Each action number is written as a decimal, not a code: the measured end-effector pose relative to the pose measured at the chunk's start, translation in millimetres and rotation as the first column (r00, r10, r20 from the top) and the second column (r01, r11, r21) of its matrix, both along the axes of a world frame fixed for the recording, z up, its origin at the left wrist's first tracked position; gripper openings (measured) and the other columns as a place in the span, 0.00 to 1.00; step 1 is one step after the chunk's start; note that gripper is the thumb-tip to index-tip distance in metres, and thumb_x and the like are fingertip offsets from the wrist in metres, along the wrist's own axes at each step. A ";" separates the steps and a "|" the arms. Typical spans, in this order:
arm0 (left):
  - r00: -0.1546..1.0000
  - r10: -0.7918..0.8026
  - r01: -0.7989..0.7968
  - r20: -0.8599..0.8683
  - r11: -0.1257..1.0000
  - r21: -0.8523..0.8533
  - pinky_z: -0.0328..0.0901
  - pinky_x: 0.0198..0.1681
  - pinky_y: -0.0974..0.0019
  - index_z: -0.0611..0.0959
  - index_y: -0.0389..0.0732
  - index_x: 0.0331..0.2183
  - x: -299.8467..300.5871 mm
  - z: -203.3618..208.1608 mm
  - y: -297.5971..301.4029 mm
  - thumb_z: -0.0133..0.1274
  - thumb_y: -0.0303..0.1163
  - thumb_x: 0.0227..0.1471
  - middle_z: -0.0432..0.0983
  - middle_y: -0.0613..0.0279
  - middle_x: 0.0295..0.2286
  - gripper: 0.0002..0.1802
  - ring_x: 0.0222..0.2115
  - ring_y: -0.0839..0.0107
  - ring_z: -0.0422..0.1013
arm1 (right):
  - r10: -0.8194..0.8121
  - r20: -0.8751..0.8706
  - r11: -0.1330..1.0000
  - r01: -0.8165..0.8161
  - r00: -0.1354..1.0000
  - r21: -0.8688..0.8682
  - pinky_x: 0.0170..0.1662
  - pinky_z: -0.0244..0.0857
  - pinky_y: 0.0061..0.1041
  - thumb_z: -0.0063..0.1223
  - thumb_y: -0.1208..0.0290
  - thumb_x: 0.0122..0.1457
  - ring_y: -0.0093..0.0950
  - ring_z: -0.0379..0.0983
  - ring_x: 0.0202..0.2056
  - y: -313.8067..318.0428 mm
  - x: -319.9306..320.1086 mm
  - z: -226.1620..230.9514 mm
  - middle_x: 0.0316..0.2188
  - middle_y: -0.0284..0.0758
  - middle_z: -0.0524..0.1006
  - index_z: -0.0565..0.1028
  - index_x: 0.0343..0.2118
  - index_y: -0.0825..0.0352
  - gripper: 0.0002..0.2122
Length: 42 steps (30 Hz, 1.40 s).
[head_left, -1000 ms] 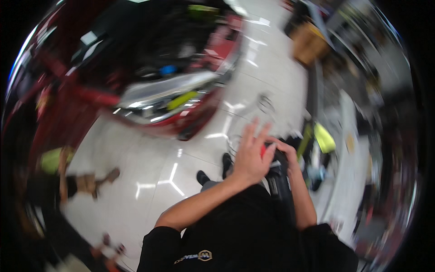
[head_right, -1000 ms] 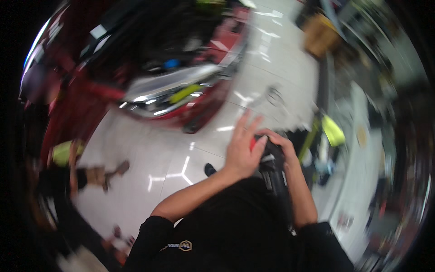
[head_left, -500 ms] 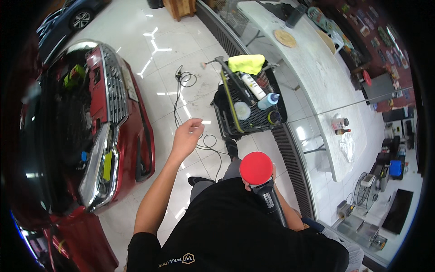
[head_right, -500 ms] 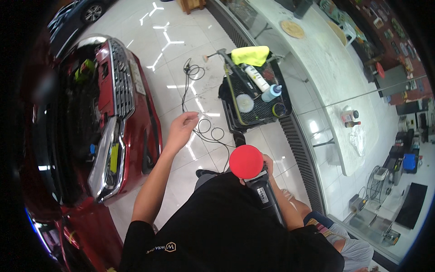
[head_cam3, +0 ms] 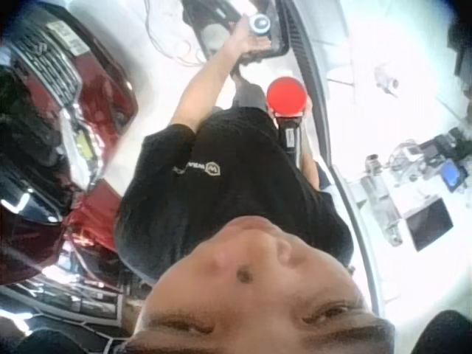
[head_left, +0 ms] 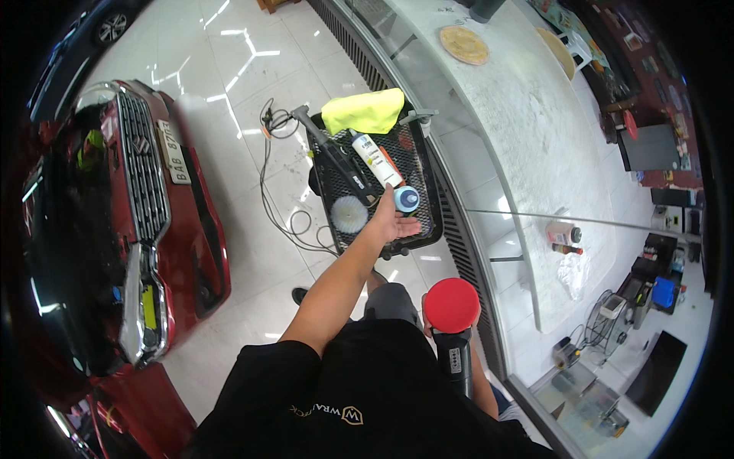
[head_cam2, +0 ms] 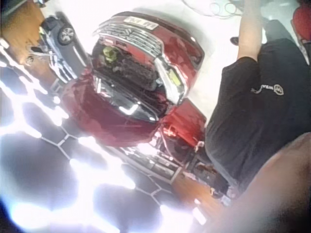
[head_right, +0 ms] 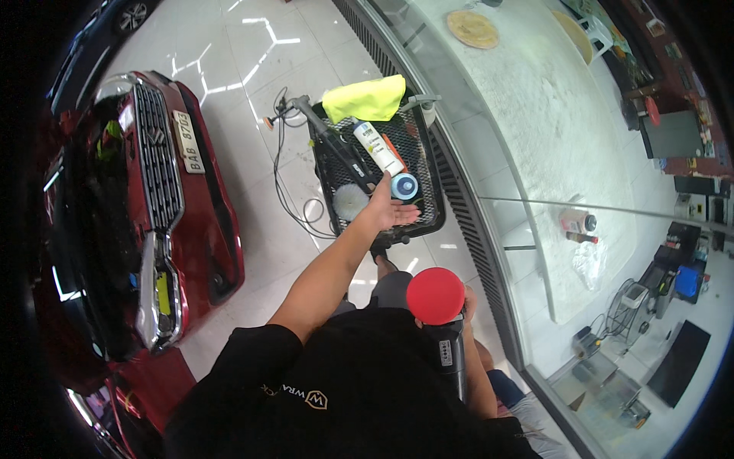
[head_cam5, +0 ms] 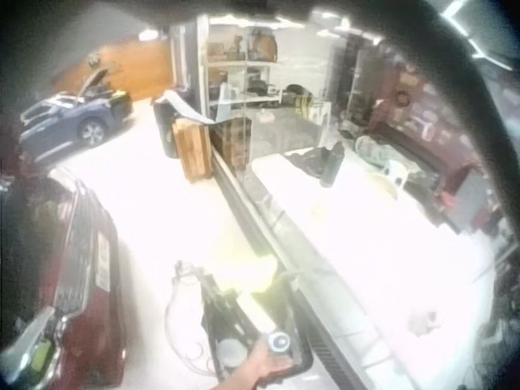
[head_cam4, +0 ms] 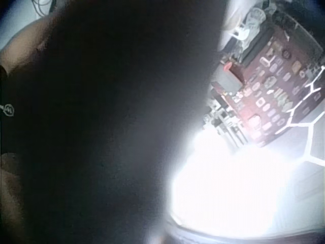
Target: The person wipes the front headlight of a red car with a yellow cloth, then uses a handheld electric polisher with a red pad to polish the headlight surface. The person applies a white compound to the pad before polishing.
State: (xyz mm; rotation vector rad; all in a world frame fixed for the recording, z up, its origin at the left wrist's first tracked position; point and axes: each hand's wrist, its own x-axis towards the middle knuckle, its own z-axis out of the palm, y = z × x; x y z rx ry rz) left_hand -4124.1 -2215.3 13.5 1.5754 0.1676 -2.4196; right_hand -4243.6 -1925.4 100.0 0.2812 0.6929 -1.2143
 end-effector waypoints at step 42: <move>0.905 0.400 -0.218 0.145 0.728 -0.649 0.71 0.36 0.53 0.74 0.39 0.49 209.5 199.1 50.5 0.49 0.62 0.57 0.76 0.59 0.34 0.35 0.32 0.65 0.76 | 0.611 0.115 0.678 -0.442 0.784 -0.588 0.12 0.67 0.39 0.54 0.46 0.59 0.42 0.75 0.19 -193.4 119.5 57.8 0.65 0.55 0.56 0.55 0.68 0.63 0.39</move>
